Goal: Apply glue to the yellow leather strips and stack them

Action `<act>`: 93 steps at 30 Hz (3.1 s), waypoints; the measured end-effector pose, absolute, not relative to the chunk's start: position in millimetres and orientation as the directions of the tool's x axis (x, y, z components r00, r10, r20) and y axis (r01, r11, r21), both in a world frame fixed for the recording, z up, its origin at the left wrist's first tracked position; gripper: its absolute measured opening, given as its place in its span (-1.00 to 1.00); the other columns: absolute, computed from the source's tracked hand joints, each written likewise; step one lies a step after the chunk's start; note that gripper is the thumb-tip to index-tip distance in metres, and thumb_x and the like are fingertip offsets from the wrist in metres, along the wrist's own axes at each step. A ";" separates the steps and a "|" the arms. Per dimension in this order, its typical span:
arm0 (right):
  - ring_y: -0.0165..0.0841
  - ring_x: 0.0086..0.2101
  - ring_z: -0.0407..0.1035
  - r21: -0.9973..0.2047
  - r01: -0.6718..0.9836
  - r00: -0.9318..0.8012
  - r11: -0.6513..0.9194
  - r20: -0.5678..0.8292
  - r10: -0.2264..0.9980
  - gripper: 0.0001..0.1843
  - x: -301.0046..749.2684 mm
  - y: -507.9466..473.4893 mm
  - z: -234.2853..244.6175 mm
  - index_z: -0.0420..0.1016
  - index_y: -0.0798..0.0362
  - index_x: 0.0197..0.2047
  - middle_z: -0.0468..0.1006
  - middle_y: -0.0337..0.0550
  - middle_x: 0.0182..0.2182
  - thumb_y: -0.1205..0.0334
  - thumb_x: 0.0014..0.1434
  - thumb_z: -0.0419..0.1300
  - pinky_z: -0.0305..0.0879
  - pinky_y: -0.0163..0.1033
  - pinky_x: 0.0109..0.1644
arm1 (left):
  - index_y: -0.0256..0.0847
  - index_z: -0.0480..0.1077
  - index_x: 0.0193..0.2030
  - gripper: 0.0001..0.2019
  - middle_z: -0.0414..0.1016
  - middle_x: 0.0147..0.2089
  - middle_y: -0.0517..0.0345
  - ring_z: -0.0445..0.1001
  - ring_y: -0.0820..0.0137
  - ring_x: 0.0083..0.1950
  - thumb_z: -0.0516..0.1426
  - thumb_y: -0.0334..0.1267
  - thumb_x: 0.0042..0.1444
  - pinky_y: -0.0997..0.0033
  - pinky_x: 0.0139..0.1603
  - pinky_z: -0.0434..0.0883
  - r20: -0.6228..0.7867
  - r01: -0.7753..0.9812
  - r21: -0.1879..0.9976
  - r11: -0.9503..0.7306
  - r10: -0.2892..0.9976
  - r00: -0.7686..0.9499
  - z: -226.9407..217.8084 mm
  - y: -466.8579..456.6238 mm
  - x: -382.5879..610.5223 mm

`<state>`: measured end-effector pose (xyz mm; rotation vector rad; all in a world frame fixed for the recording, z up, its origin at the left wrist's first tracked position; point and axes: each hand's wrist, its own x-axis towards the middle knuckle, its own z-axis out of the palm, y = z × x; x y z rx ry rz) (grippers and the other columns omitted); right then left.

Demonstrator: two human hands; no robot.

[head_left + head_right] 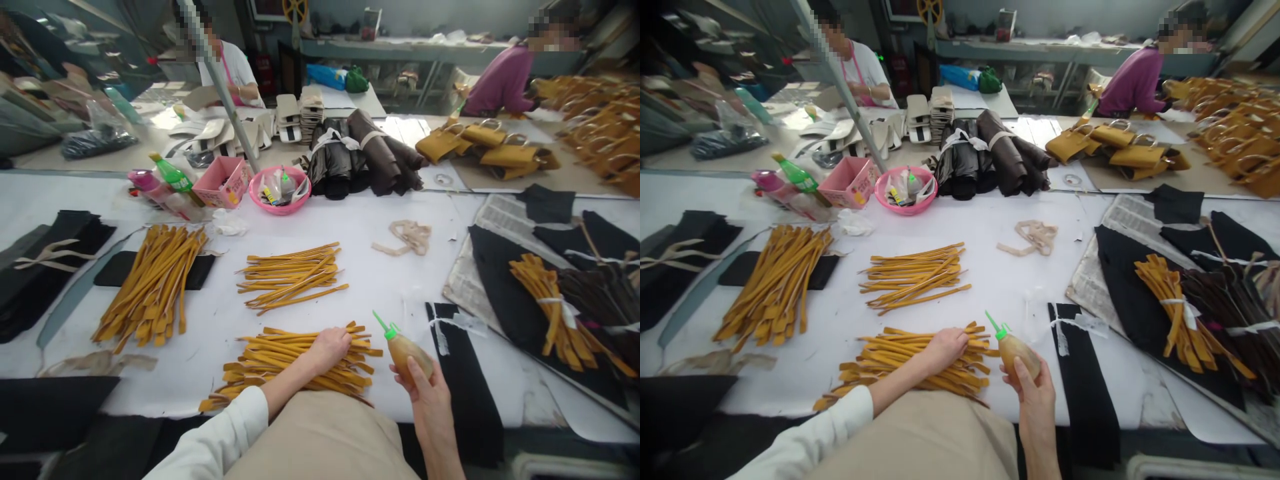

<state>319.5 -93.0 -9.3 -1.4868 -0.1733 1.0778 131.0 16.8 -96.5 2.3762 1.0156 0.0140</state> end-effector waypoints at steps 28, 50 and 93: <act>-0.22 -0.37 0.56 -0.879 -0.410 0.499 -0.243 -0.439 0.747 -0.36 275.7 -91.9 44.0 0.40 -0.02 0.06 0.61 -0.15 -0.16 0.09 -0.08 0.49 0.46 -0.25 -0.40 | -0.19 -0.03 -0.55 -0.50 -0.05 -0.59 0.34 0.02 0.51 -0.54 0.02 0.09 0.25 0.43 -0.46 -0.07 -0.076 0.617 0.784 -0.070 0.975 0.207 28.0 4.5 76.7; -0.17 -0.34 0.53 -0.925 -0.295 0.515 -0.239 -0.364 0.776 -0.26 257.1 -105.6 44.9 0.39 0.00 0.08 0.60 -0.11 -0.17 0.03 -0.15 0.51 0.46 -0.20 -0.40 | -0.17 0.02 -0.56 -0.61 -0.05 -0.56 0.32 0.05 0.49 -0.50 -0.03 -0.10 0.26 0.46 -0.44 0.03 -0.105 0.356 0.933 0.041 0.981 0.161 26.7 -8.4 67.8; -0.14 -0.07 0.43 -0.902 0.430 0.481 -0.020 0.210 0.851 -0.42 237.6 -107.8 41.3 0.48 -0.02 0.05 0.52 -0.04 -0.03 0.01 -0.02 0.44 0.42 -0.16 -0.11 | -0.26 0.33 -0.31 -0.82 0.33 -0.47 0.25 0.24 0.46 -0.42 0.05 -0.19 0.21 0.44 -0.33 0.20 -0.229 -0.050 0.965 0.257 0.920 0.318 24.4 3.5 52.2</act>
